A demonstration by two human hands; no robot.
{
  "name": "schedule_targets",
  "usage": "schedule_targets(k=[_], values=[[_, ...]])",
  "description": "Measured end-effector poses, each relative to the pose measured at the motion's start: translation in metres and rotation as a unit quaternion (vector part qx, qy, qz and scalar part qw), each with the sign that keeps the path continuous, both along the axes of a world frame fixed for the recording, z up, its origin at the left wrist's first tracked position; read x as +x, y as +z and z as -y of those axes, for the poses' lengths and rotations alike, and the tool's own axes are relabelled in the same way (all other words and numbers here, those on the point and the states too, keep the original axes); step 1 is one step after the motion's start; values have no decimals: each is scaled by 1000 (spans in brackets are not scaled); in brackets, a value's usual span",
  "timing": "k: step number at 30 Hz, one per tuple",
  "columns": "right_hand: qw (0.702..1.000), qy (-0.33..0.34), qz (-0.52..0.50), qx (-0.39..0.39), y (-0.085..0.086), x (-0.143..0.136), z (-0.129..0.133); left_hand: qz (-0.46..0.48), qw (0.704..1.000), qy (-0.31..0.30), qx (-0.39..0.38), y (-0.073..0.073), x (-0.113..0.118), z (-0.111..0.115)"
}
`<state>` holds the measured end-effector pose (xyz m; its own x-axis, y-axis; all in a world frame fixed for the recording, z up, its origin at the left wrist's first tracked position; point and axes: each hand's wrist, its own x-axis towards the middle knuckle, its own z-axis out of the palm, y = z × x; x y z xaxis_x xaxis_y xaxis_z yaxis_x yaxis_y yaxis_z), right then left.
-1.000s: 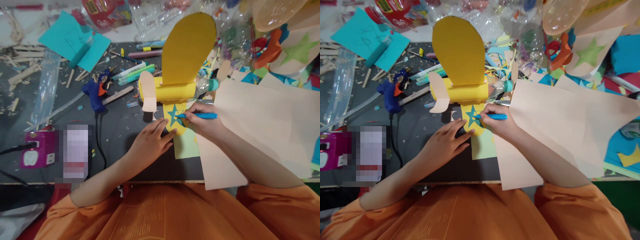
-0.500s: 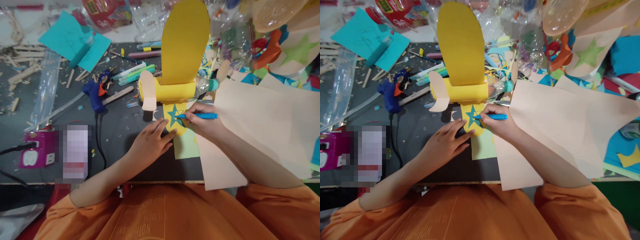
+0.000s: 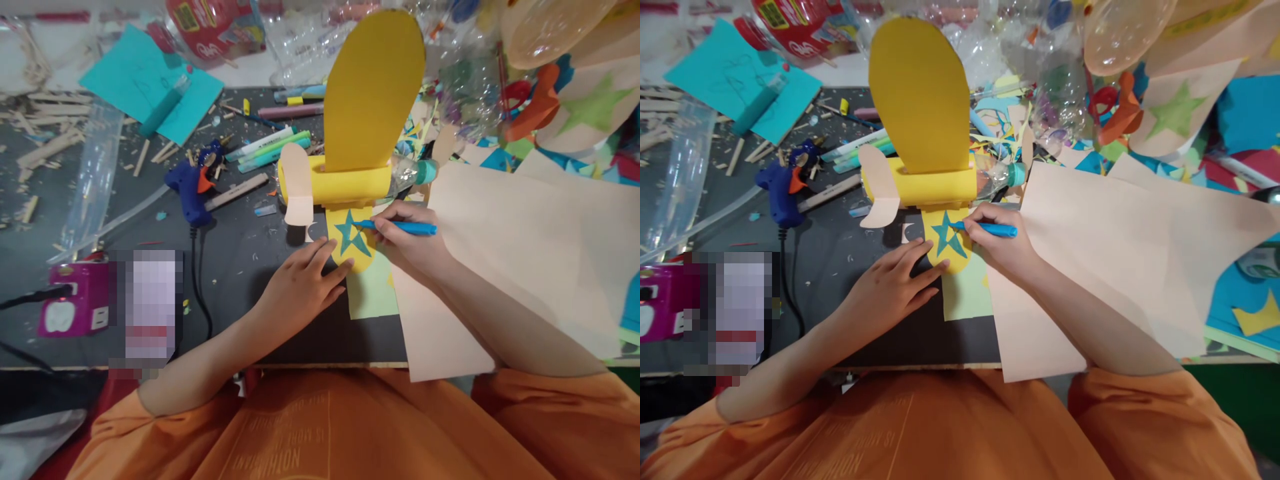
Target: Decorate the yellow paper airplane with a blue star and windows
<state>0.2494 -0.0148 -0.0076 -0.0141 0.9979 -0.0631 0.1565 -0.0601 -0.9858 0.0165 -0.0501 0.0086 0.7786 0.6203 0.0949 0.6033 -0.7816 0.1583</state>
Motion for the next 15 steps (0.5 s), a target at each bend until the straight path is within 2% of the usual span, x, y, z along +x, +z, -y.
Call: schedule_targets(k=[7,15], values=[[1000,-3,0,12,-2,-1,1,4,1000,-3,21,0,1,0],[999,38,-1,22,0,-1,0,5,1000,-3,4,-2,-1,0]])
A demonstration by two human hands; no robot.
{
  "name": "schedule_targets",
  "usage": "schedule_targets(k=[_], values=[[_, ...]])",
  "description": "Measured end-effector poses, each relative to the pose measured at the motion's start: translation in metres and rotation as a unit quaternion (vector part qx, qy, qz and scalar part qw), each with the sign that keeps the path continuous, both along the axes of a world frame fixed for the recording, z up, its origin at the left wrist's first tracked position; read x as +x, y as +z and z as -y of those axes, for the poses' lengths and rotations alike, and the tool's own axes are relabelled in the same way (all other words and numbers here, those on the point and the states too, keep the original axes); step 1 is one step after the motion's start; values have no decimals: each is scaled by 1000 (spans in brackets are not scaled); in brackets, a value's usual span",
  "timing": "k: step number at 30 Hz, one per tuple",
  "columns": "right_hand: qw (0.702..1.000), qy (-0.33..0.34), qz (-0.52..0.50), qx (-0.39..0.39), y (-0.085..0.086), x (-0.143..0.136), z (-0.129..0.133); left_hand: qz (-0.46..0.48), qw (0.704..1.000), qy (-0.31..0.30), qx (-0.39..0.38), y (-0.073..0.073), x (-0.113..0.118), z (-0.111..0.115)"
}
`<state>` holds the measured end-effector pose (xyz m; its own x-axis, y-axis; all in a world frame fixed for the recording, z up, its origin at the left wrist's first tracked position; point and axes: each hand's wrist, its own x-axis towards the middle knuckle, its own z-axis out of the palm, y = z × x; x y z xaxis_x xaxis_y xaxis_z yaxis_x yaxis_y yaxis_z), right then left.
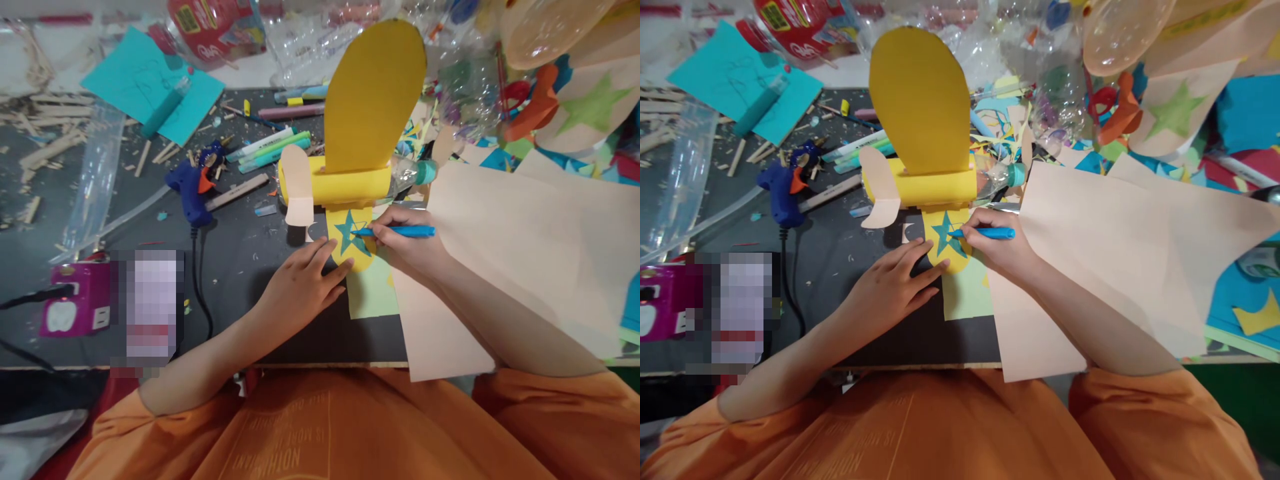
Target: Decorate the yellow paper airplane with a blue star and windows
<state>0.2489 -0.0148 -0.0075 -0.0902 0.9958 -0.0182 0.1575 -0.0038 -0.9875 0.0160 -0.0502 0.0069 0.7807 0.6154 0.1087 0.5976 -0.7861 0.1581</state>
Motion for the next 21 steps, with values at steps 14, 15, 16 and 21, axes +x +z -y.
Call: schedule_targets(k=[14,15,16,21], values=[[1000,17,0,-10,5,0,-1,-3,1000,1,7,-1,0,0],[1000,5,-5,-10,5,0,-1,-3,1000,1,7,0,0,0],[1000,-7,-10,-11,6,0,-1,-4,1000,1,6,0,0,0],[999,-38,-29,-23,4,-2,-2,-2,1000,1,11,1,0,-1]])
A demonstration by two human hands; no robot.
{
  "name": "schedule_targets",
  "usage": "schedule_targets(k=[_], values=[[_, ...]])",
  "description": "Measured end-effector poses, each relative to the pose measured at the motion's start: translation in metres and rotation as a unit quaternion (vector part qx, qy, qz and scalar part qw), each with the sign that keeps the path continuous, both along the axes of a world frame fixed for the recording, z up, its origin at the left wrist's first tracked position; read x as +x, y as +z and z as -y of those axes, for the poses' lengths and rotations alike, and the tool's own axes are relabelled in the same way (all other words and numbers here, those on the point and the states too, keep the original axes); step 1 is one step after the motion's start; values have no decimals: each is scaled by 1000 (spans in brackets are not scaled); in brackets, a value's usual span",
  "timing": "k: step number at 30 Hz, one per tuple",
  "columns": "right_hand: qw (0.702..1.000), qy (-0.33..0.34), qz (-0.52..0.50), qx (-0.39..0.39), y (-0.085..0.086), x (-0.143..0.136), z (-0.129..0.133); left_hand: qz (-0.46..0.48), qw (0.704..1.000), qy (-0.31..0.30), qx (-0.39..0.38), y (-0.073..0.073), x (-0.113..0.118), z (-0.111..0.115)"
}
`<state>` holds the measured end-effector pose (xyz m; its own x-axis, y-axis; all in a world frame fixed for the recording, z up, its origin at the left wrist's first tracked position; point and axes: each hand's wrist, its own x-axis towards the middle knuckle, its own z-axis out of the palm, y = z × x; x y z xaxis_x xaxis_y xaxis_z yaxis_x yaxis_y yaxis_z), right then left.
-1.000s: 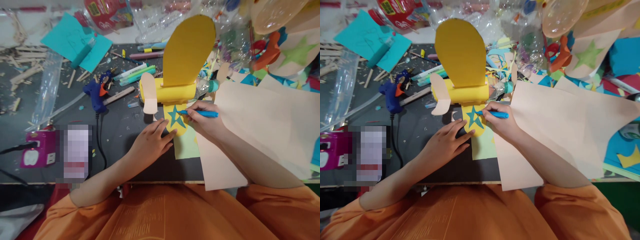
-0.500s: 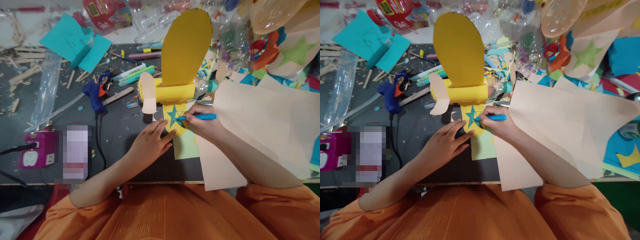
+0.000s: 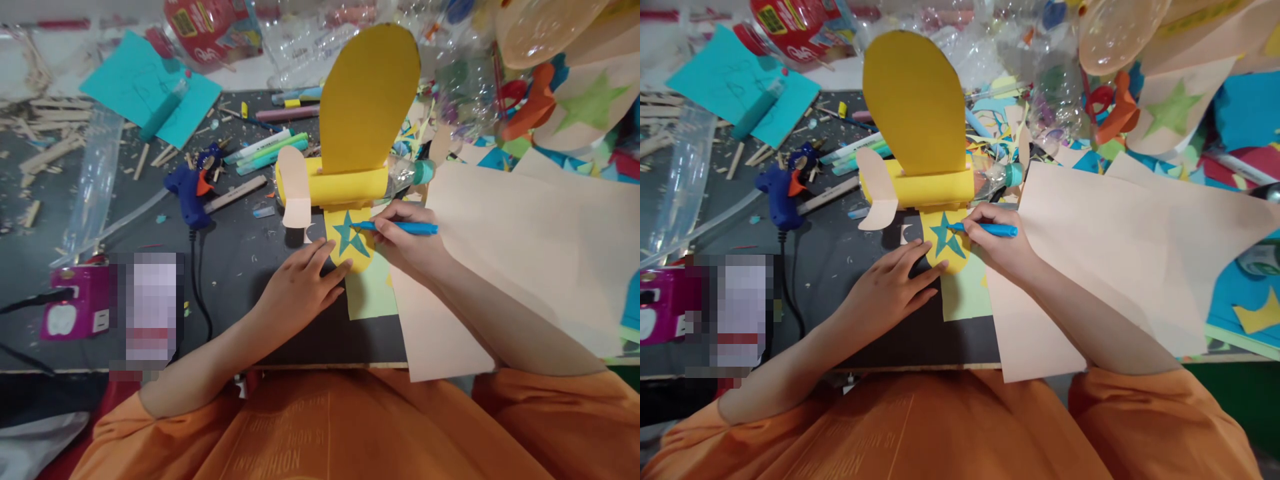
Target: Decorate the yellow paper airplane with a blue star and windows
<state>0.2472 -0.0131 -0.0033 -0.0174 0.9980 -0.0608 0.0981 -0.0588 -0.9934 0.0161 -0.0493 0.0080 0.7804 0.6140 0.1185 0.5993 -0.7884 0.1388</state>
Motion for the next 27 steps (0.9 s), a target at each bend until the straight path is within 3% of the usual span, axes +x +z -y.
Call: schedule_targets(k=[9,27], values=[[1000,-5,23,11,-7,-1,2,-4,1000,1,1,-1,-1,1],[997,63,34,6,-2,1,4,4,1000,-2,1,0,1,0]])
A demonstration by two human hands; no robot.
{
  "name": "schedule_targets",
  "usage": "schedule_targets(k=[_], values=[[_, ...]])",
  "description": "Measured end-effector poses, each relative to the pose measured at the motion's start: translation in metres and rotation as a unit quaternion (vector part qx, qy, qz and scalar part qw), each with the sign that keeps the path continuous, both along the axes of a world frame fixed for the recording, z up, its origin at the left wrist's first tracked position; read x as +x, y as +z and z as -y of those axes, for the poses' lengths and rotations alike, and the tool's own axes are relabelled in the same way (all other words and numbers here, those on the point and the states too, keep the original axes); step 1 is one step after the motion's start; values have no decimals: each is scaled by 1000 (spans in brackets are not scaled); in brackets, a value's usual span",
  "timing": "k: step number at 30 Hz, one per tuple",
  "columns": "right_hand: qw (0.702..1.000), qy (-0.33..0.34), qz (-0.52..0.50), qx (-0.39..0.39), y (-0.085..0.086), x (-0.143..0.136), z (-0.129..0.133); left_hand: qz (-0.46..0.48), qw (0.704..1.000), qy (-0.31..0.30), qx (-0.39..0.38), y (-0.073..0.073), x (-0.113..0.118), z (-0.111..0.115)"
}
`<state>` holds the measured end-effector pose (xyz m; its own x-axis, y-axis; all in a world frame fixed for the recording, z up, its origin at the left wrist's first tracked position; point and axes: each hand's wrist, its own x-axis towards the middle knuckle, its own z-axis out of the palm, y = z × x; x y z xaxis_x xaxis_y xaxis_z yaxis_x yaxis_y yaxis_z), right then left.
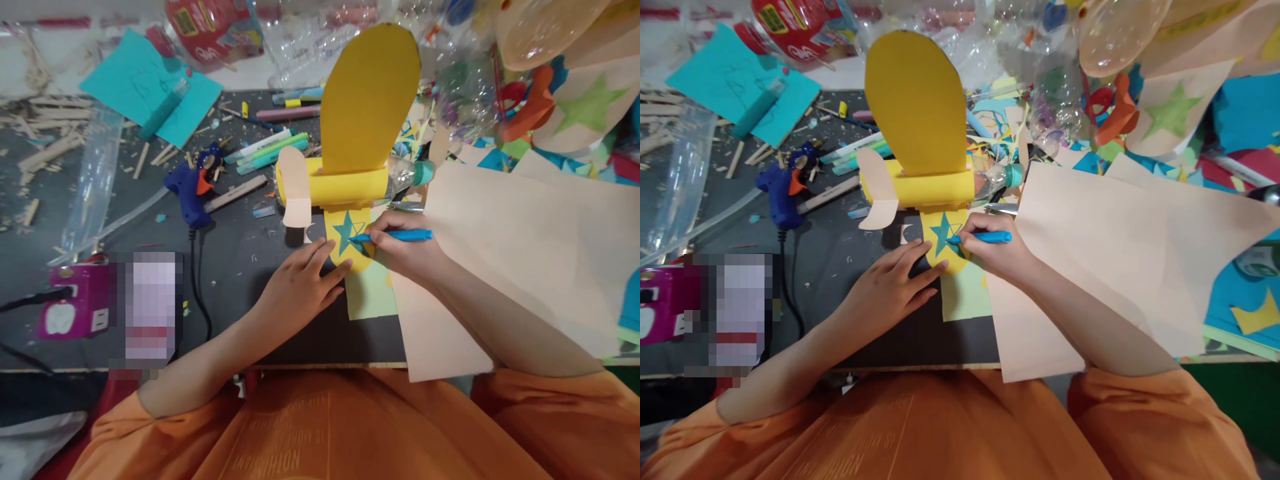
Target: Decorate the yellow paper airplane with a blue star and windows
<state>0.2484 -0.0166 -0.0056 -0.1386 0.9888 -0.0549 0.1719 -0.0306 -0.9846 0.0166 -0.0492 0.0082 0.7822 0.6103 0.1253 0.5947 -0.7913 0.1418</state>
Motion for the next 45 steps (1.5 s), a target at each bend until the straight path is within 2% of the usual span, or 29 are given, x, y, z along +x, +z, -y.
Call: schedule_targets(k=[3,9,17,27,35,45], values=[[1000,-8,-18,-3,1,0,0,2,1000,-3,0,0,0,0],[997,-74,-11,3,3,-1,-3,-8,1000,3,-11,0,0,1],[997,-77,0,10,0,-1,-2,-7,1000,5,-21,1,0,0],[1000,-6,0,6,1,1,0,-11,1000,3,-17,0,-1,0],[997,-81,0,11,3,1,-3,1,999,13,-41,0,-1,1],[998,-60,21,22,-1,0,-2,-12,1000,8,-23,0,0,1]])
